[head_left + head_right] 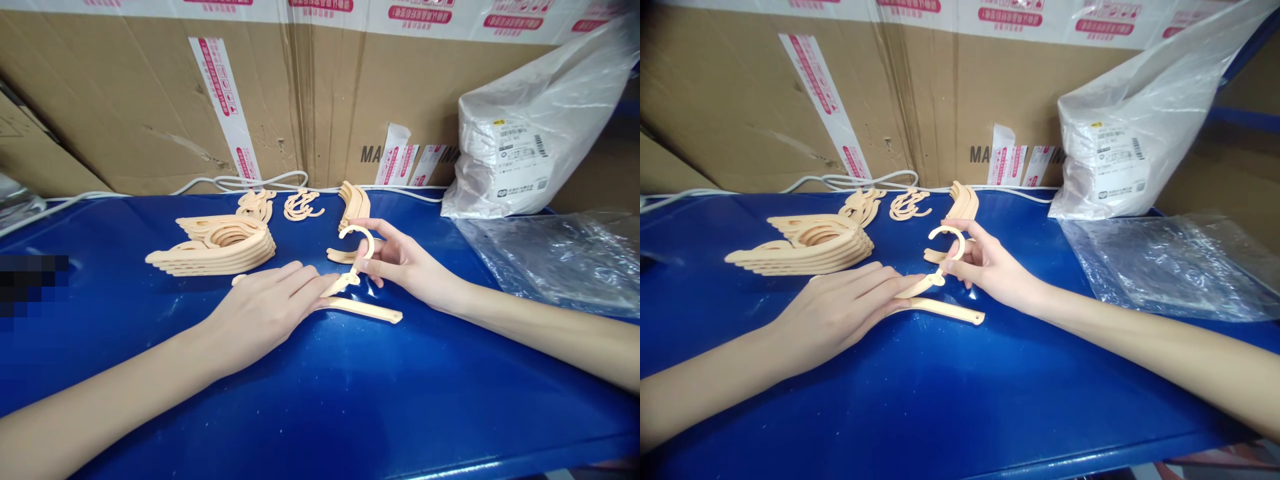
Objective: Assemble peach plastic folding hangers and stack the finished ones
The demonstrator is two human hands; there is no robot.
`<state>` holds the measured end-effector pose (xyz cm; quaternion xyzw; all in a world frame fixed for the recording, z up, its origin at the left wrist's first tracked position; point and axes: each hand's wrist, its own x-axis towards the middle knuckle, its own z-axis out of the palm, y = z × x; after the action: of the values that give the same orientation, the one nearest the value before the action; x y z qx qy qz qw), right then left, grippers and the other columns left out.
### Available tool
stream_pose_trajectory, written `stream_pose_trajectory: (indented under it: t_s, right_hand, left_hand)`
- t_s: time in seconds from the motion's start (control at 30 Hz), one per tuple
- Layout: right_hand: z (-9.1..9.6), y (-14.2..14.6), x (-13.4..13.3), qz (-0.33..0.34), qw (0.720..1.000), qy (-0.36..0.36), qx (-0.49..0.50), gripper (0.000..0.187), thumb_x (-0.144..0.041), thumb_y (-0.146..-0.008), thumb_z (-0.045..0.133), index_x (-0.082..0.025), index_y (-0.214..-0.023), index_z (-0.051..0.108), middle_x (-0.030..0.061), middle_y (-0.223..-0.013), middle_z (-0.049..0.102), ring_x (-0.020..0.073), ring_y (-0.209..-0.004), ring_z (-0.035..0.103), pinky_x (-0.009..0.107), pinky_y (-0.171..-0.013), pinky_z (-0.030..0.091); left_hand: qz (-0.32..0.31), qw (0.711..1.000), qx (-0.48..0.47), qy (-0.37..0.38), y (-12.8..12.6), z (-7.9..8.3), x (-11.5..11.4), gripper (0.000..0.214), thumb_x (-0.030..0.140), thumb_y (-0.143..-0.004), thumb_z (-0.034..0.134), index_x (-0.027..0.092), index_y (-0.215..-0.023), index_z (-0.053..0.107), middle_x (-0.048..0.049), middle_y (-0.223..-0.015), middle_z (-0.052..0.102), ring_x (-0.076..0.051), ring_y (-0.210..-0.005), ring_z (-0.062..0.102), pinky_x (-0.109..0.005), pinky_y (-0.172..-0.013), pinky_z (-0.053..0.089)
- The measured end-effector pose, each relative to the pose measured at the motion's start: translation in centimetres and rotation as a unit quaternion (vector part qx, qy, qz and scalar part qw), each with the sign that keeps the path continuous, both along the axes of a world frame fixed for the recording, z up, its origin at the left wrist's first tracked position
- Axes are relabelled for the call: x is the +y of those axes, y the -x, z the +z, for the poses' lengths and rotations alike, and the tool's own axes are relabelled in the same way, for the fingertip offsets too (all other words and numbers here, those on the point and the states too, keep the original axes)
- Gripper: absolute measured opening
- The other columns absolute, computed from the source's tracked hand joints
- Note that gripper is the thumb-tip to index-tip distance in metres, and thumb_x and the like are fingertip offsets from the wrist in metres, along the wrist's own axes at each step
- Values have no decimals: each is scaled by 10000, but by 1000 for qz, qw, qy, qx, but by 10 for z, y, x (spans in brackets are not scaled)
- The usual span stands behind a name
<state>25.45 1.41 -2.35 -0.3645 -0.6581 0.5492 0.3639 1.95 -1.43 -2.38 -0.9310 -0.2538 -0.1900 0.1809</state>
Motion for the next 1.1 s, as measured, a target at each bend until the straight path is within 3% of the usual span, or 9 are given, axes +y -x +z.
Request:
stream_pose_trajectory:
  t_s: [0.37,0.53,0.7,0.8,0.87,0.97,1.03,1.1]
  right_hand:
    - [-2,-1,1,0,999,-7,33,490,-199,-831,664,-260,-1237,397,-37,-817,581,76,-582,508,224,-515,446]
    - [-3,-1,-1,7,999,-11,35,515,-212,-833,669,-262,-1262,387,-26,-842,610,86,-620,548,227,-536,457]
    - [0,4,-10,42,998,-36,24,756,-228,-829,687,-324,-1420,226,-7,-894,643,154,-794,631,326,-725,511]
    - [1,5,-14,26,996,-70,-44,809,-314,-784,737,-325,-1422,240,-1,-902,631,184,-815,636,351,-717,512]
    - [1,4,-15,18,978,-155,-138,684,-395,-757,752,-272,-1330,399,7,-888,612,181,-783,606,336,-671,493]
    - [0,2,-19,38,902,-333,-270,374,-454,-822,670,-200,-1086,591,41,-922,601,192,-847,566,343,-722,467]
    - [-1,2,-21,58,849,-417,-319,236,-382,-921,550,-186,-1021,635,63,-961,601,200,-906,552,349,-778,453]
    - [-1,4,-23,64,813,-463,-348,234,-286,-972,449,-176,-1029,648,79,-980,601,200,-914,544,349,-794,447]
  left_hand:
    - [13,999,-14,31,-2,1,2,313,299,-1004,364,128,-1099,607,-35,-793,611,-160,-673,552,-267,-531,385]
    - [45,993,-41,105,-3,4,1,293,312,-995,383,168,-1152,585,-27,-852,621,-156,-742,579,-250,-585,416]
    - [49,992,-29,108,-5,8,-8,276,297,-995,365,186,-1134,576,-19,-868,609,-159,-745,585,-246,-546,398]
    - [50,985,-54,157,-4,10,-12,244,268,-983,374,202,-1141,547,-12,-898,603,-145,-732,582,-231,-514,382]
    - [56,967,-85,234,-3,12,-14,224,250,-968,396,223,-1150,524,0,-934,606,-123,-726,586,-211,-524,398]
    - [71,919,-152,356,-2,17,-13,163,263,-950,437,235,-1073,540,27,-897,620,-98,-708,590,-194,-578,447]
    - [79,877,-209,425,-1,20,-12,138,308,-940,467,222,-988,563,32,-834,620,-100,-697,593,-188,-575,469]
    - [88,823,-262,496,0,22,-10,186,377,-922,506,206,-926,581,25,-786,610,-105,-671,589,-177,-523,477]
